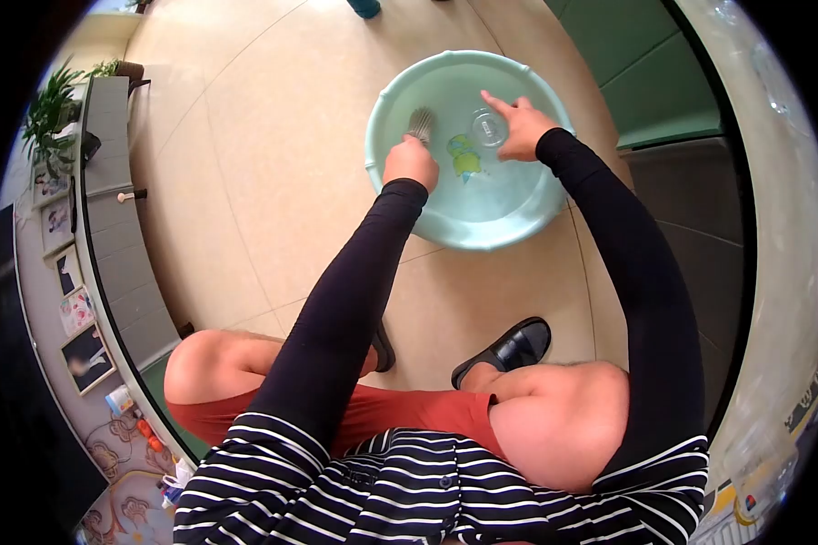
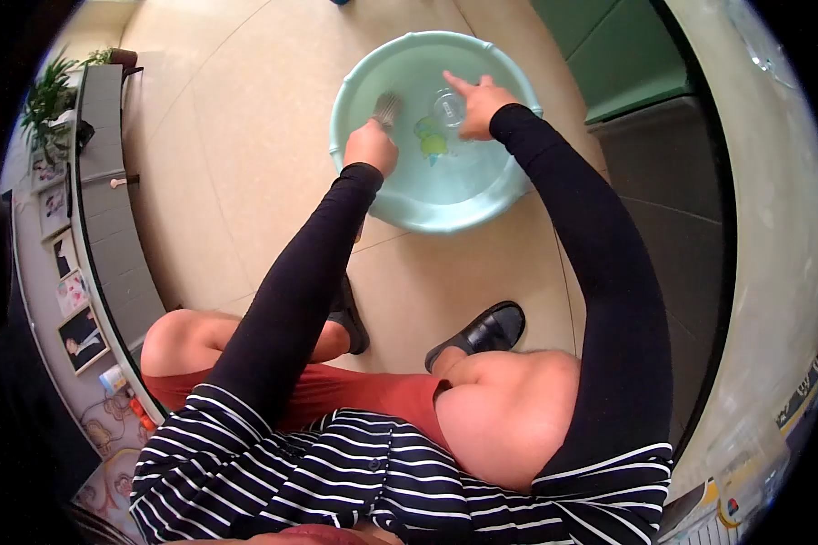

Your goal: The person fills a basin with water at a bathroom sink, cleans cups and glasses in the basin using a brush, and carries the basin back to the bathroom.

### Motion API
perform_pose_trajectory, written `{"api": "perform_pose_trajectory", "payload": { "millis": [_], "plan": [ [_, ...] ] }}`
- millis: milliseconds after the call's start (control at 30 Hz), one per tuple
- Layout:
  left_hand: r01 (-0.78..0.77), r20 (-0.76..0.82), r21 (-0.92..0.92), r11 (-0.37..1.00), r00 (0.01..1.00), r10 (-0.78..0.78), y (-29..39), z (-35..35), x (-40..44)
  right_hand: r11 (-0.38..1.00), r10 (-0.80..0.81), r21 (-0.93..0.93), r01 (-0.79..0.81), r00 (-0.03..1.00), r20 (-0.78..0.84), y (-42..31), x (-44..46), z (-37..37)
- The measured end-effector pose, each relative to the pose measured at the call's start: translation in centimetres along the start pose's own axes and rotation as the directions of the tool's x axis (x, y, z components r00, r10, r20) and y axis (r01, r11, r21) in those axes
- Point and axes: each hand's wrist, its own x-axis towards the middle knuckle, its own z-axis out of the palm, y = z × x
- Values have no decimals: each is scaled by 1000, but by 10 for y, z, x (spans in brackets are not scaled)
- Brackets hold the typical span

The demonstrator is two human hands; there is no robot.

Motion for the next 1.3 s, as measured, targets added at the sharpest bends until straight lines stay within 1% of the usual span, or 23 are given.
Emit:
{"api": "perform_pose_trajectory", "payload": {
  "millis": [67, 167, 200, 300, 333, 367, 400, 500, 600, 633, 700, 733, 800, 833, 933, 1000, 1033, 1067, 1100, 1167, 1200, 1233, 1300],
  "plan": [
    [16, -4, -16, 1000, 1000, -16, 4, 4, 1, 996, -90, -36, 87, 991, -95, -16, -6, 6],
    [26, -9, -28, 999, 1000, -27, 10, 4, -3, 904, -242, -374, 206, 969, -51, -42, -13, 9],
    [28, -7, -26, 999, 1000, -28, 11, 4, -4, 880, -208, -434, 194, 978, 15, -45, -8, 10],
    [5, -35, -60, 998, 999, -7, 7, 3, -1, 967, -105, -233, 106, 994, 15, -37, 11, 9],
    [-7, -50, -78, 997, 999, 3, 5, 2, 1, 995, -91, -58, 85, 991, -98, -30, 13, 15],
    [0, -49, -85, 996, 999, -5, 3, 2, 3, 989, -57, 119, 82, 977, -204, -19, 14, 22],
    [8, -46, -93, 996, 999, -13, 2, 2, 5, 952, -4, 292, 95, 954, -298, -12, 12, 26],
    [31, -56, -112, 993, 998, -38, 3, 8, 4, 922, 37, 374, 106, 933, -357, -3, 5, 36],
    [12, -43, -123, 992, 999, -18, 4, 12, 1, 963, 64, 269, -25, 988, -139, -1, 3, 26],
    [-3, -35, -126, 992, 999, -1, 5, 12, 1, 977, 58, 210, -25, 987, -150, 3, 3, 32],
    [-5, -12, -199, 980, 1000, 3, 10, 3, -3, 995, 44, 95, -28, 984, -174, 10, 6, 46],
    [-6, 0, -234, 972, 1000, 6, 13, -5, -8, 994, 60, 95, -44, 983, -172, 6, 2, 42],
    [-105, 37, -283, 953, 992, 121, 16, -20, -21, 993, 92, 95, -77, 982, -166, -2, -7, 35],
    [-153, 54, -310, 938, 983, 178, 16, -24, -23, 997, 72, 46, -67, 991, -111, -3, -5, 34],
    [-235, 315, -236, 943, 899, 303, -3, -32, 4, 998, 24, -65, -22, 999, 29, -4, 1, 31],
    [-236, 450, -296, 925, 821, 353, -10, -35, 18, 994, -15, -103, 24, 996, 88, -7, 1, 29],
    [-235, 507, -327, 915, 774, 380, -10, -37, 26, 995, -90, -30, 91, 996, 24, -7, 0, 28],
    [-170, 603, -331, 928, 719, 347, -7, -36, 33, 986, -159, 39, 161, 986, -43, -5, -4, 30],
    [-269, 565, -298, 916, 724, 396, 0, -36, 36, 967, -223, 103, 234, 969, -111, -4, -6, 33],
    [-454, 496, -215, 865, 712, 497, 13, -34, 38, 926, -292, 180, 331, 932, -214, -4, -4, 40],
    [-555, 409, -118, 824, 729, 549, 14, -35, 37, 899, -319, 218, 379, 910, -265, -4, -4, 43],
    [-618, 403, 55, 784, 732, 549, 23, -46, 30, 895, -284, 269, 355, 920, -270, -4, -6, 45],
    [-676, 387, 396, 621, 737, 554, 40, -66, 21, 877, -214, 366, 311, 935, -283, -2, -7, 43]
  ]
}}
